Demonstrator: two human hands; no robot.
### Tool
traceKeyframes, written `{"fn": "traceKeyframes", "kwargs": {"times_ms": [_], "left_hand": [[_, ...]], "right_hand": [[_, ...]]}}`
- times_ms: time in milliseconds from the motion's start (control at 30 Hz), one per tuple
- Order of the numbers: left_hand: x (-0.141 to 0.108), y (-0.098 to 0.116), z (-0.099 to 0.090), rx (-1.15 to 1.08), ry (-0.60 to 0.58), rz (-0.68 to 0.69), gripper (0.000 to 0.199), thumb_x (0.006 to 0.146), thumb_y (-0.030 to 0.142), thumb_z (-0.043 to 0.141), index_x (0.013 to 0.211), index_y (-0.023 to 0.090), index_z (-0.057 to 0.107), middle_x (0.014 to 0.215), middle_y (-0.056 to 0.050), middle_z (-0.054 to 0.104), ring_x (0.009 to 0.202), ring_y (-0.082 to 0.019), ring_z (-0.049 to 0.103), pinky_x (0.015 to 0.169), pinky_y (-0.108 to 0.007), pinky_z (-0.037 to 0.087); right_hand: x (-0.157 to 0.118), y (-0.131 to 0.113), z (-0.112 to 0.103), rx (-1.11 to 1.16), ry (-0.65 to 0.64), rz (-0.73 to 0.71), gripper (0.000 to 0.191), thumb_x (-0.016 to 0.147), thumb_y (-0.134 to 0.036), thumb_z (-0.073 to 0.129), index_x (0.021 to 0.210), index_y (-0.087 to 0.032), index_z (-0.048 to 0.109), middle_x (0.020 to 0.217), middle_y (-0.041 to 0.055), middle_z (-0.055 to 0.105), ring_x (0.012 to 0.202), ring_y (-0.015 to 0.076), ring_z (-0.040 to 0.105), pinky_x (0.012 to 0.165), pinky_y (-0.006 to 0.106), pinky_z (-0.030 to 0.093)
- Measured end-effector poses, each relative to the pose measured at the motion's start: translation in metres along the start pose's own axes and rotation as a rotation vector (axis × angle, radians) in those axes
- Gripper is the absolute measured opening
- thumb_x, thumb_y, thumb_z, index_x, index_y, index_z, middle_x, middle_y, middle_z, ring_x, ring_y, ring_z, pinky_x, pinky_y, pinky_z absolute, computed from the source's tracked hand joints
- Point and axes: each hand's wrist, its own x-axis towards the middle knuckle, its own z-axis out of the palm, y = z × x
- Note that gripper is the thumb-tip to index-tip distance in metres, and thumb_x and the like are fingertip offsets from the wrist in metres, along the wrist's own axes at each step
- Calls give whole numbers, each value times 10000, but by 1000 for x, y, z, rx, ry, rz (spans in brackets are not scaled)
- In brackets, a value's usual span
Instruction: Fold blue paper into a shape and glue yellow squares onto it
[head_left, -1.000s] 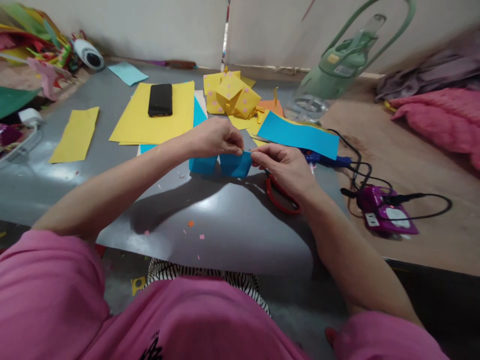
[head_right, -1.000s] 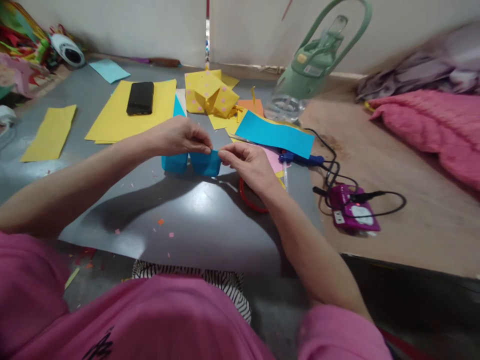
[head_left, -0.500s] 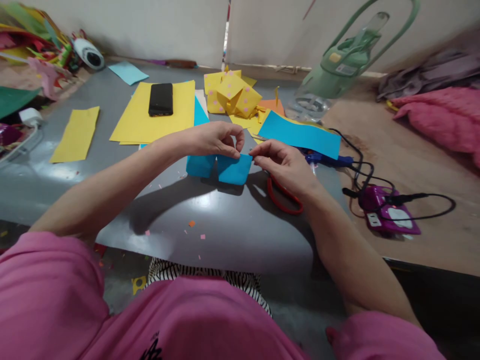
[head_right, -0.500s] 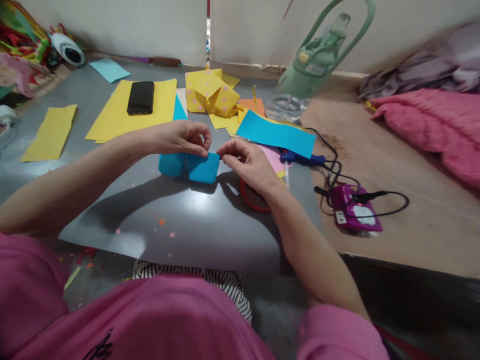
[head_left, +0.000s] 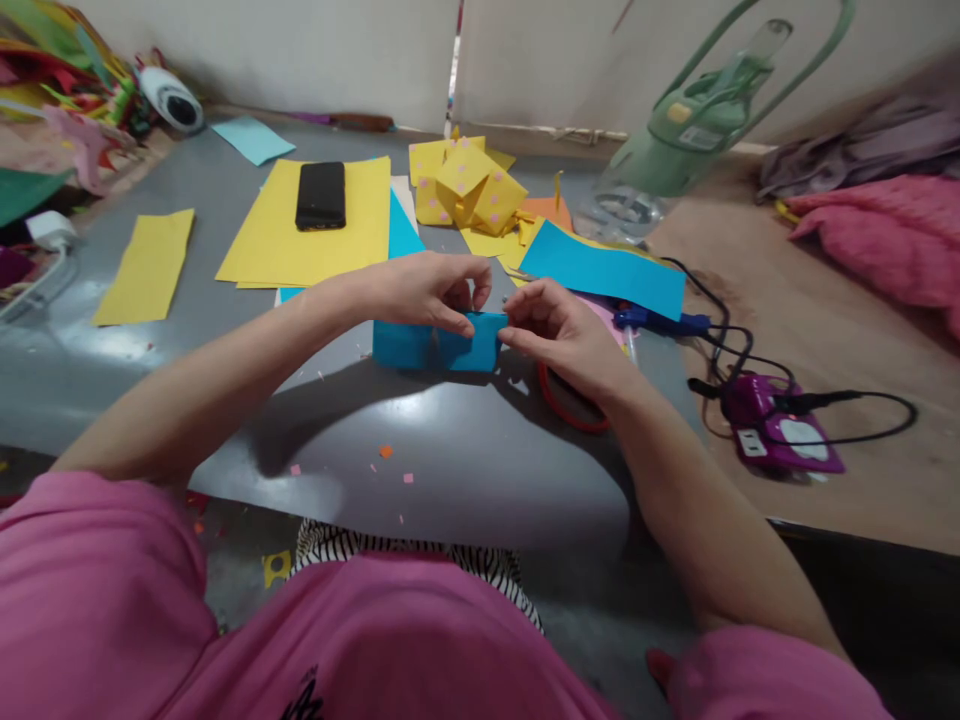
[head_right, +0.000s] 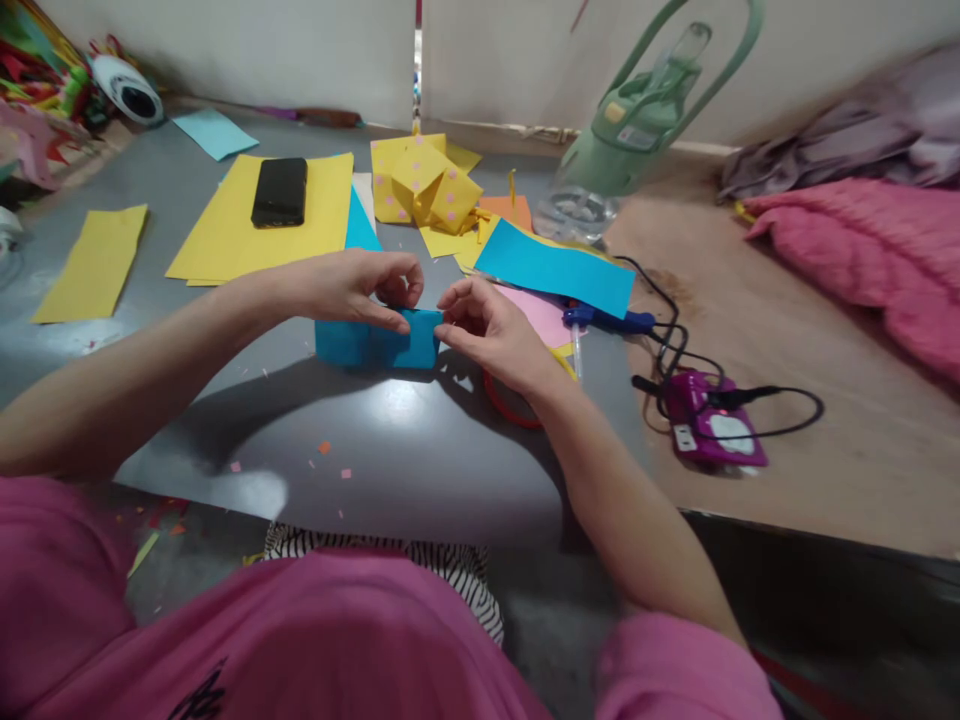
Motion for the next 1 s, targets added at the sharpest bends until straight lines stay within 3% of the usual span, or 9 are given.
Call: {"fn": "traceKeyframes", "kwargs": {"times_ms": [133,433,700,867,1000], "left_hand": [[-4,6,0,83,67,-57,273,829,356,644,1056,207,620,933,-4,701,837,-138,635,741,-245,441],[-8,9,-3,54,81,-95,278,865,319,632,1121,225,576,988,10,708,880,-139,672,762,-249,473],[-10,11,0,167,178,-4,307,890,306,623,1188,252,574,937,22,703,855,-149,696,745,-251,479],[-11,23,5,291,192,-44,265,903,230,601,1168,240,602,939,5,727,853,-155,694,735,-245,455],[-10,34,12,412,178,-79,254,907,199,590,1157,233,620,942,-20,739,873,-180,688,708,-249,428]], "right_hand": [[-1,-5,1,-55,26,-39,264,828,-312,741,1027,-269,572,862,-37,650,743,137,588,687,293,461],[-3,-11,3,-205,31,-121,202,856,-289,692,1041,-257,617,860,-28,642,752,140,598,662,289,453],[-5,-16,2,-417,67,-138,123,854,-305,692,956,-256,643,801,-13,612,672,147,529,618,306,436],[-3,-14,3,-553,129,-162,56,845,-267,688,874,-237,650,825,19,639,708,173,544,657,333,422],[-3,-13,4,-538,116,-137,92,837,-289,705,832,-224,639,799,14,643,695,167,537,657,327,397]]}}
